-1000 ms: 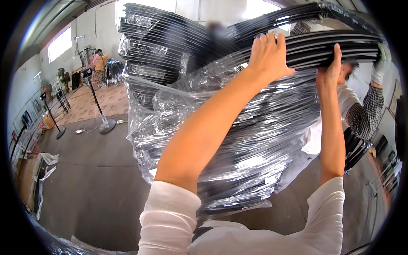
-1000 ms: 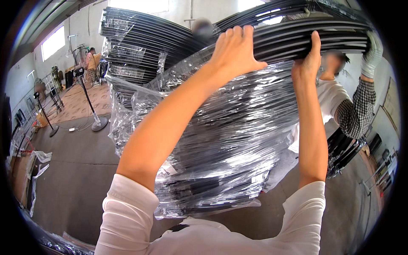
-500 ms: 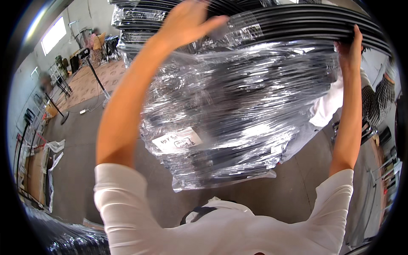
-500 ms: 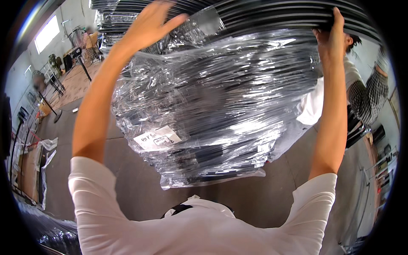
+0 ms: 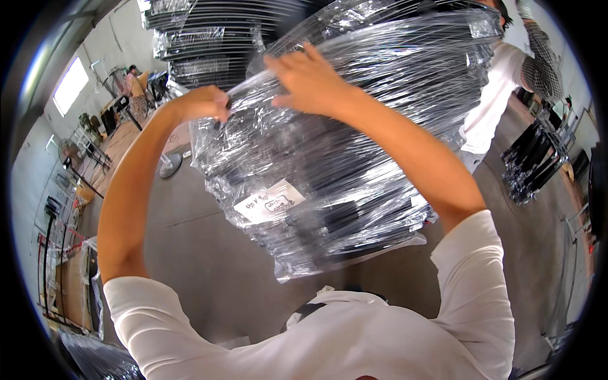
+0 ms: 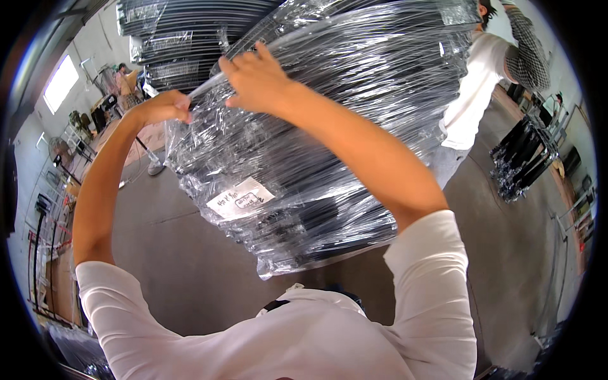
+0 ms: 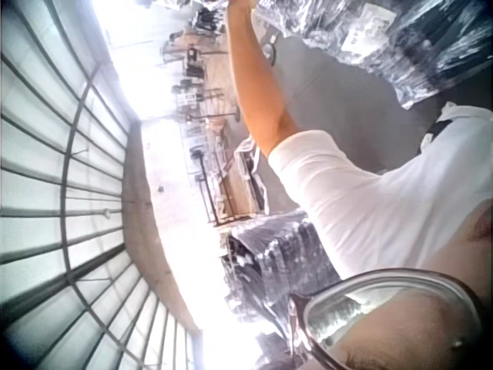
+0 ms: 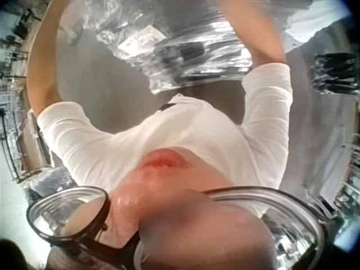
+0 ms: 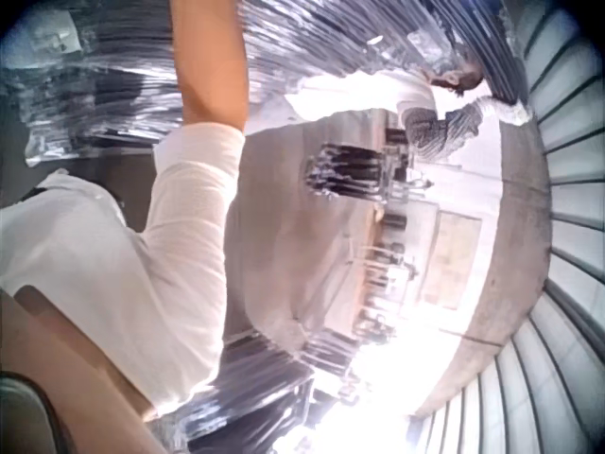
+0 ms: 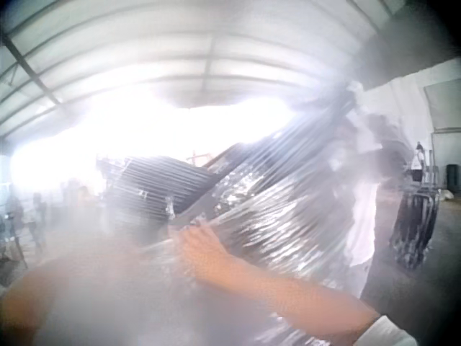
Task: The person wraps a stack of black plastic chairs with clear plastic film in a warehouse setting. They pull the film from a roll, encircle the stack, and smooth the film to secure it. The person also handles a label and interacts with a coworker during the process.
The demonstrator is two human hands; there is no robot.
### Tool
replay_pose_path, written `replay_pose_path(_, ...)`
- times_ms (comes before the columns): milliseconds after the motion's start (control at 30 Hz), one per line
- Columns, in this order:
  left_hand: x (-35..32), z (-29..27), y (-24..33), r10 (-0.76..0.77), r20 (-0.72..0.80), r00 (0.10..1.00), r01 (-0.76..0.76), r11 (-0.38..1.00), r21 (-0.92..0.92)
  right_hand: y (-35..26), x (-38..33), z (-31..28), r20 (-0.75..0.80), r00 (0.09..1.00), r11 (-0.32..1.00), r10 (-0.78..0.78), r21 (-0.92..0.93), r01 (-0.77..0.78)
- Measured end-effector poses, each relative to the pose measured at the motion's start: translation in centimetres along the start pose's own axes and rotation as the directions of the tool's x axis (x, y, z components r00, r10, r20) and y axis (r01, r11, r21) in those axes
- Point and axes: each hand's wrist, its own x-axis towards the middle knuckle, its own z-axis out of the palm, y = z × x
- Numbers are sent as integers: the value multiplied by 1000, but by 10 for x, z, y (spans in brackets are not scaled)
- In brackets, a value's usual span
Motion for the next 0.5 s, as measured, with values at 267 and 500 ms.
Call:
replay_pose_path(267, -4, 2, -1, 106, 137, 985, -132, 972, 196, -34, 20, -31, 598, 790, 984, 135, 15, -179)
replay_pose_path(500, -12, 3, 0, 97, -59, 994, -83, 977, 194, -26, 21, -33, 462, 881, 993, 99, 12, -118)
